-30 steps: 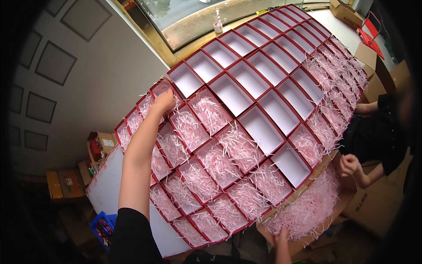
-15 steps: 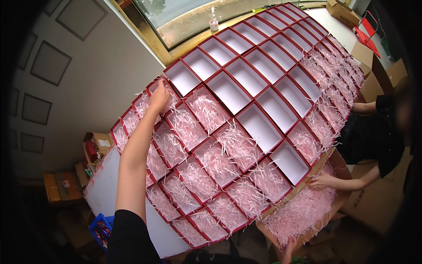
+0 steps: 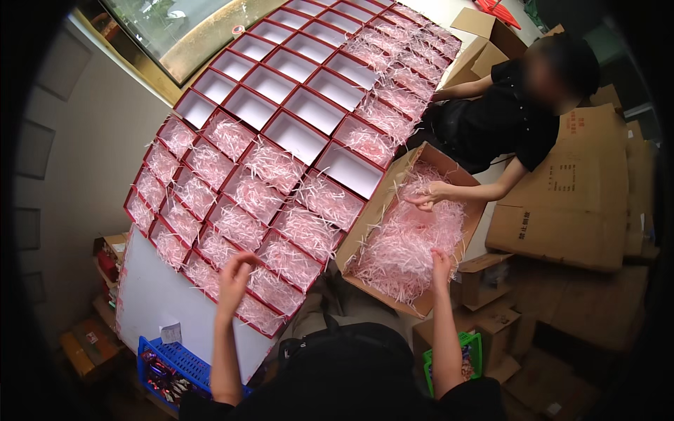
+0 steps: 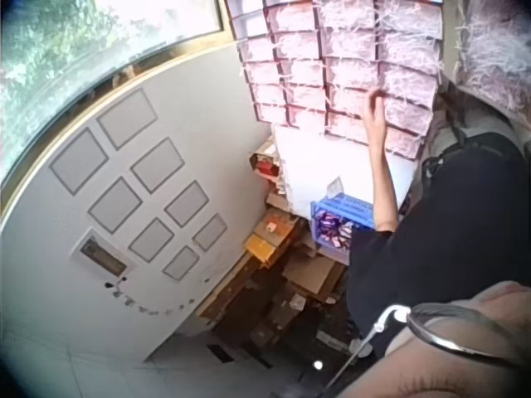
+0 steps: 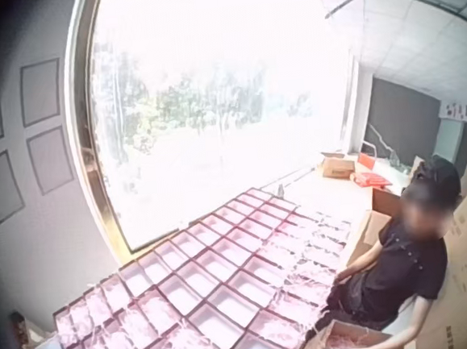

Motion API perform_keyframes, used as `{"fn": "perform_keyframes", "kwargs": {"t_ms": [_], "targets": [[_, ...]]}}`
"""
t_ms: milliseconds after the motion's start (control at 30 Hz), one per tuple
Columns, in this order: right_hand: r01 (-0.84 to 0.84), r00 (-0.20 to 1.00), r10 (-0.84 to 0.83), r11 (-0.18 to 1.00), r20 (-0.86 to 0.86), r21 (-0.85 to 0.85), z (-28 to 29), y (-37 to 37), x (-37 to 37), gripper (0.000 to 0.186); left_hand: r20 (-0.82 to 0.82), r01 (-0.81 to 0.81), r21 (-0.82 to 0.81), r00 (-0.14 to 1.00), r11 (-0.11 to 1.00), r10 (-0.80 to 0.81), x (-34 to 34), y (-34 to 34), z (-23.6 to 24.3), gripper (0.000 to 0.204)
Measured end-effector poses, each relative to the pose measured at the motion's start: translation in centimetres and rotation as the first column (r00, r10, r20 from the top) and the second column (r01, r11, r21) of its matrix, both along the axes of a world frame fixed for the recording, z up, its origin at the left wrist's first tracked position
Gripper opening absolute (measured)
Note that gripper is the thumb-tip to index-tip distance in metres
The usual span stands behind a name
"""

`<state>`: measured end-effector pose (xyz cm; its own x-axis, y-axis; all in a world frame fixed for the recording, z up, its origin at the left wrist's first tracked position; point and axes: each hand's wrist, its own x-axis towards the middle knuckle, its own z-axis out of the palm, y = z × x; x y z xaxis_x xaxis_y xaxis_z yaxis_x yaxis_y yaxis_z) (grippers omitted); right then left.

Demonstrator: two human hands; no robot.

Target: The person fills red compartmentalized boxes with pink shredded paper by hand. They repeatedly grab handfuls of paper from a large cardboard box and place them into the empty compartments on the table.

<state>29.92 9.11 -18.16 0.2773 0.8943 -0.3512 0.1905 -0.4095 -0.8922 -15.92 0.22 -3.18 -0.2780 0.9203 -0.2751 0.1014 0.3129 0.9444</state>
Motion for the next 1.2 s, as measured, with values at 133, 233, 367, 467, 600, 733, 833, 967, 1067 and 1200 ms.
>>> {"fn": "perform_keyframes", "kwargs": {"t_ms": [133, 233, 367, 467, 600, 733, 833, 967, 1067, 1200], "targets": [[-0.382, 0.649, 0.252, 0.924, 0.718, 0.021, -3.0, -1.6, -4.4, 0.045, 0.033, 0.169, -0.103, 0.986, 0.98, -0.166, 7.5, -3.0, -0.2, 0.02], [-0.45, 0.569, 0.696, 0.709, 0.437, -0.543, -3.3, -2.4, -5.7, 0.056, 0.1, 0.251, -0.072, 0.965, 0.965, -0.243, 11.6, -2.5, 2.4, 0.024], [-0.642, 0.61, 0.763, 0.634, 0.212, -0.431, -4.5, -2.7, -4.2, 0.057, -0.148, 0.406, -0.009, 0.903, 0.914, -0.403, 14.2, 0.0, 4.7, 0.026], [-0.68, 0.726, 0.675, 0.672, -0.134, -0.295, 2.5, -1.1, -3.3, 0.047, -0.294, 0.522, 0.047, 0.822, 0.852, -0.488, 15.4, 1.5, 4.9, 0.026], [-0.551, 0.72, 0.393, 0.825, -0.572, -0.127, 8.7, -0.7, -1.0, 0.045, -0.341, 0.631, 0.088, 0.746, 0.77, -0.572, 16.9, 3.0, 5.9, 0.025], [-0.636, 0.746, 0.666, 0.717, 0.009, -0.286, 8.2, -0.8, 1.4, 0.043, -0.267, 0.712, 0.069, 0.688, 0.699, -0.675, 19.3, 4.6, 6.7, 0.027], [-0.658, 0.454, 0.712, 0.674, 0.536, -0.337, 10.4, -1.6, 0.8, 0.04, -0.29, 0.782, 0.085, 0.612, 0.617, -0.736, 20.3, 5.3, 6.2, 0.034], [-0.815, 0.319, 0.776, 0.517, 0.544, -0.261, 18.5, -1.3, -3.3, 0.036, -0.474, 0.832, 0.252, 0.551, 0.494, -0.686, 22.3, 6.5, 6.7, 0.061], [-0.916, 0.329, 0.799, 0.4, 0.503, -0.037, 22.6, -1.0, -5.5, 0.033, -0.461, 0.795, 0.391, 0.605, 0.464, -0.649, 22.9, 7.8, 5.3, 0.071], [-0.856, 0.504, 0.786, 0.399, 0.358, 0.328, 26.2, -0.1, -6.9, 0.032, 0.242, 0.678, 0.349, 0.601, 0.646, -0.762, 22.2, 7.8, 4.0, 0.073]]}}
